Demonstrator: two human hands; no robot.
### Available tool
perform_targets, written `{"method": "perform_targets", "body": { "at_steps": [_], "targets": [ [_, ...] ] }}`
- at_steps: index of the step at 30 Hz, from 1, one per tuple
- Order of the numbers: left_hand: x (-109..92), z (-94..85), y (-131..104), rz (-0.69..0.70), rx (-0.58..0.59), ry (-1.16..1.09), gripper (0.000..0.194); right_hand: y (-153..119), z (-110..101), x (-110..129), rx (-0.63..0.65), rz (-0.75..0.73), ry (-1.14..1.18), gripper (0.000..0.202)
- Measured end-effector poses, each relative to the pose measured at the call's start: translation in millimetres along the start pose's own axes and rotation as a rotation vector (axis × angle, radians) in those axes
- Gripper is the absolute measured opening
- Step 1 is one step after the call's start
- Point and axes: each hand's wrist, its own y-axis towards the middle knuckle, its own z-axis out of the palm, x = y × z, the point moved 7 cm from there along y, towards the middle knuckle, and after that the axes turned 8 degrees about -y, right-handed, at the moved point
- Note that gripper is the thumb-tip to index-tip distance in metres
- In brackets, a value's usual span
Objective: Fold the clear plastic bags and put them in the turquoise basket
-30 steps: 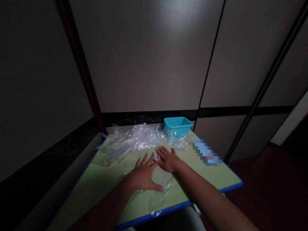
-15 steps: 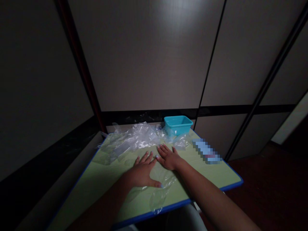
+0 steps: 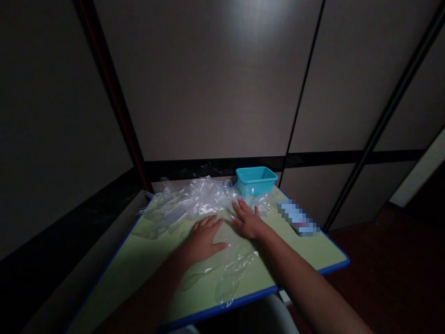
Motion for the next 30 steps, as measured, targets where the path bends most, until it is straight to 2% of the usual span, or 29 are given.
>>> {"method": "perform_targets", "body": {
  "at_steps": [3, 7, 9, 11, 14, 16, 23, 30],
  "targets": [
    [13, -14.3, 6, -0.010, -0.172, -0.003, 0.052, 2, -8, -10, -0.079, 0.043, 0.016, 0.062],
    [34, -23.4, 7, -0.171, -0.235, 0.063, 0.047, 2, -13, -16, -0.122, 0.070, 0.030, 0.060],
    [42, -22.7, 4, -0.277, -0.205, 0.110, 0.057, 2, -11, -18, -0.107, 0.080, 0.025, 0.060],
    [44, -16.5, 0, -0.327, -0.123, 0.118, 0.073, 3, -8, -19, -0.090, 0.079, 0.022, 0.060],
    [40, -3.3, -3, -0.293, 0.018, 0.090, 0.088, 5, -4, -20, -0.081, 0.061, 0.029, 0.059],
    [38, 2.2, -3, -0.262, 0.061, 0.087, 0.092, 6, -1, -21, -0.060, 0.052, 0.038, 0.060],
    [34, 7.2, -3, -0.231, 0.087, 0.079, 0.096, 1, 5, -10, 0.098, -0.086, 0.102, 0.091],
    [32, 3.4, -4, -0.237, 0.093, 0.078, 0.098, -1, 8, -7, 0.172, -0.135, 0.110, 0.103]
  ]
}}
